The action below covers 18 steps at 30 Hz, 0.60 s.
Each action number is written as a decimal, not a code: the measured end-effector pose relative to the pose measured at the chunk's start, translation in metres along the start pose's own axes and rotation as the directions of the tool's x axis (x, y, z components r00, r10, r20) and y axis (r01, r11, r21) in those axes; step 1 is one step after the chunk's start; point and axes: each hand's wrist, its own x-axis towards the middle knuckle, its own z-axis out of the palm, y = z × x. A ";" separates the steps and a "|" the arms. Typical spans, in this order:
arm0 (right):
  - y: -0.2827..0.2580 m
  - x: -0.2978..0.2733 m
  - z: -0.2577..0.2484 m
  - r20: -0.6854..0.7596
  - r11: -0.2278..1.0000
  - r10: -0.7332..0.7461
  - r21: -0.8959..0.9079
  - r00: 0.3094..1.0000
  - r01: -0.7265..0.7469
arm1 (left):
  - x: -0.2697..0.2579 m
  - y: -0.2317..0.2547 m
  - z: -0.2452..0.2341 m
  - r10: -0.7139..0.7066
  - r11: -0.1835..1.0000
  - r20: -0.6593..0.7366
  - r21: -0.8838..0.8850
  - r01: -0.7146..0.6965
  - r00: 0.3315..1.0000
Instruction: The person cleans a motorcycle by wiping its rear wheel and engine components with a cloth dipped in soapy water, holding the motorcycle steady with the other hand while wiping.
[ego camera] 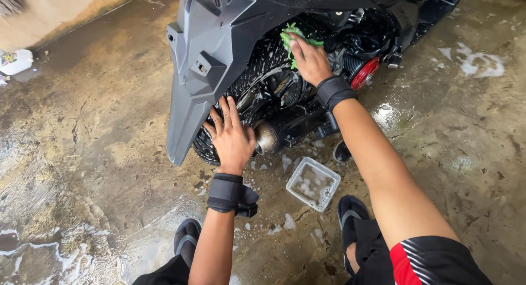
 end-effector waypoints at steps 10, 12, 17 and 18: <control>0.050 0.007 0.003 0.011 0.989 0.132 0.065 0.991 -0.132 | 0.021 0.003 -0.018 0.137 0.990 0.005 -0.030 -0.136 0.991; 0.055 0.007 -0.001 0.014 0.991 0.131 0.030 0.991 -0.131 | 0.026 -0.001 -0.025 0.175 0.968 0.023 -0.188 -0.168 0.984; 0.089 0.010 0.003 0.068 0.990 0.137 0.013 0.988 -0.138 | 0.026 -0.008 -0.011 0.166 0.939 -0.028 -0.300 -0.167 0.986; 0.092 0.010 0.002 0.085 0.991 0.128 0.022 0.988 -0.130 | 0.027 -0.007 -0.005 0.158 0.949 -0.042 -0.268 -0.163 0.987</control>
